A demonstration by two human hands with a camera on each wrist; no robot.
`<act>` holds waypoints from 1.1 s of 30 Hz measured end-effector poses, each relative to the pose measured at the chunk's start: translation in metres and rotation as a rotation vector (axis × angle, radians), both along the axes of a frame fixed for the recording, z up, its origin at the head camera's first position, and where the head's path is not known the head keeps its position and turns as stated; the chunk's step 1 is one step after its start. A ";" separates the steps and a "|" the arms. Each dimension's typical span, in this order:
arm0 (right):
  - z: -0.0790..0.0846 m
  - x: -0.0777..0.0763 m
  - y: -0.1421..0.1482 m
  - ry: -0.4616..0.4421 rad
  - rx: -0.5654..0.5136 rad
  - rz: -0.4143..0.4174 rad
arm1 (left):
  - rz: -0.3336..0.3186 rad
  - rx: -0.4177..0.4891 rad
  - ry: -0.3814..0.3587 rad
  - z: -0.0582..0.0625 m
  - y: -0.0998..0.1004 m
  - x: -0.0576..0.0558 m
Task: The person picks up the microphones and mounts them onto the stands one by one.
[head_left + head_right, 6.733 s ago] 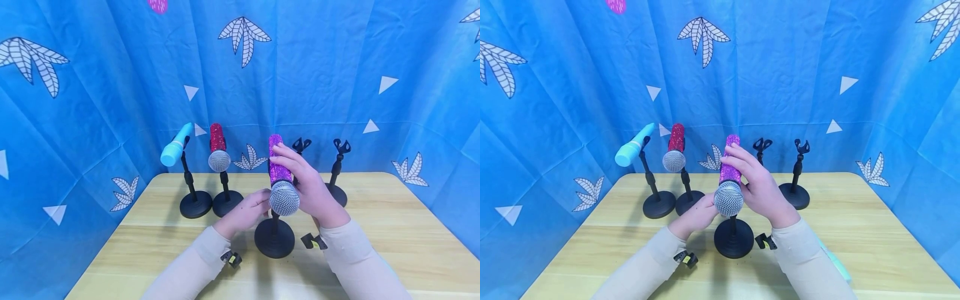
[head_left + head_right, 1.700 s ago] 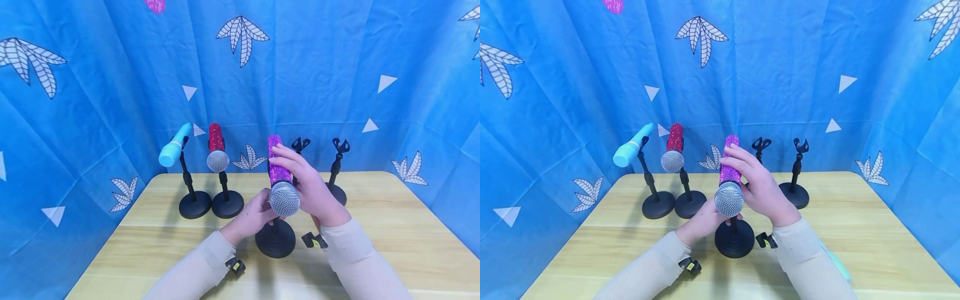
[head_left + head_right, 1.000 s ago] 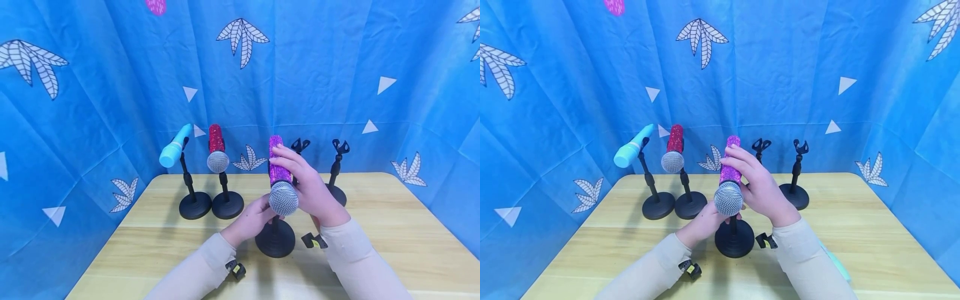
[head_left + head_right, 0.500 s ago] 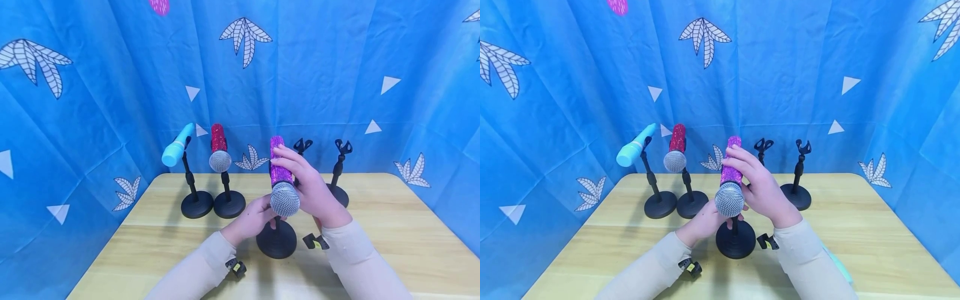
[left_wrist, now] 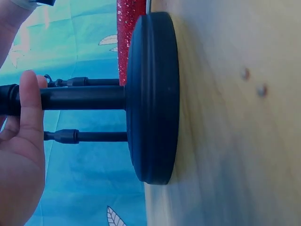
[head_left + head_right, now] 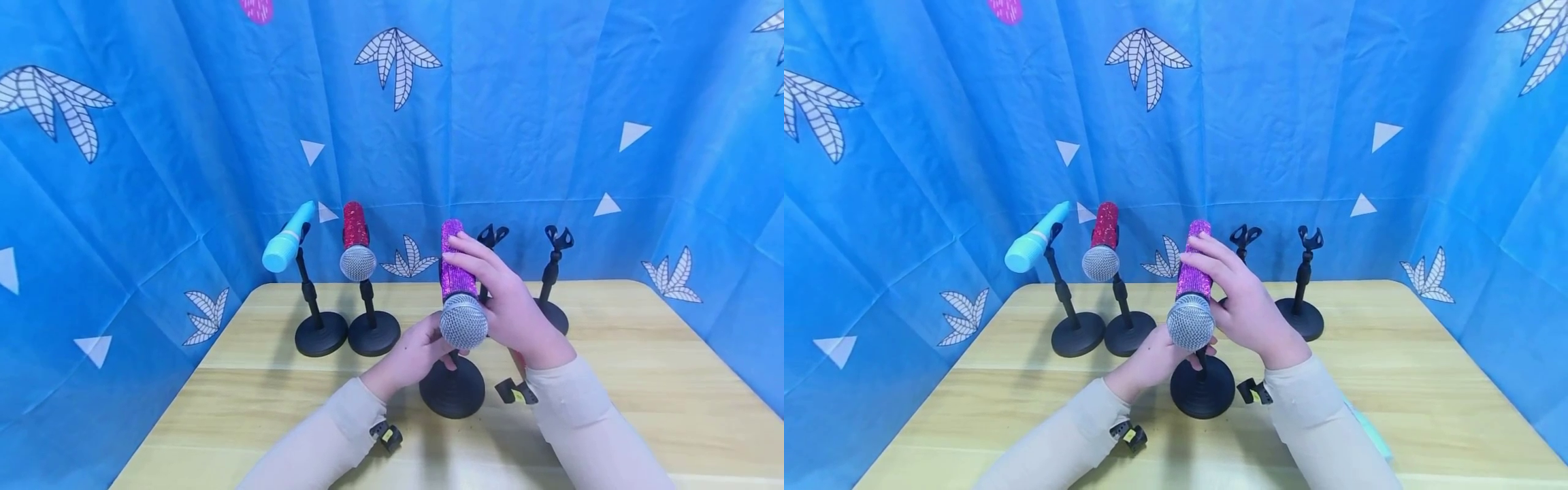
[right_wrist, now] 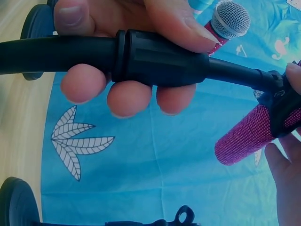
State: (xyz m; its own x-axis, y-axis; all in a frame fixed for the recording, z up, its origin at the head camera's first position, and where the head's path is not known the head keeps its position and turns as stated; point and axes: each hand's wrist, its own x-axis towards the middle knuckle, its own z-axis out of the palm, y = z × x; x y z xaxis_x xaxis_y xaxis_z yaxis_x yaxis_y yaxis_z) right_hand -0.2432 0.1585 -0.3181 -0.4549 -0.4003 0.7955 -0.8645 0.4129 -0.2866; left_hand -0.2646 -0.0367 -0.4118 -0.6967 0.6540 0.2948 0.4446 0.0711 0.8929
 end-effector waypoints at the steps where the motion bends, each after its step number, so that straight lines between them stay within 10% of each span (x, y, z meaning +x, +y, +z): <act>1: 0.000 0.000 0.000 0.000 0.004 0.001 | 0.000 0.005 -0.003 0.000 0.000 -0.001; 33: -0.007 0.001 0.015 -0.236 0.133 -0.138 | 0.381 -0.015 0.125 -0.006 -0.013 -0.092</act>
State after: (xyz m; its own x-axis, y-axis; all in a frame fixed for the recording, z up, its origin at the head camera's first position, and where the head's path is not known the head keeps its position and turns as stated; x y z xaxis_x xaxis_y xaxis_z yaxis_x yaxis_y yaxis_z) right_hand -0.2423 0.1733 -0.3249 -0.6783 -0.4152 0.6063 -0.7134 0.5695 -0.4082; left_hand -0.3562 -0.0497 -0.4183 -0.8497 0.3603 0.3850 0.4889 0.2649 0.8311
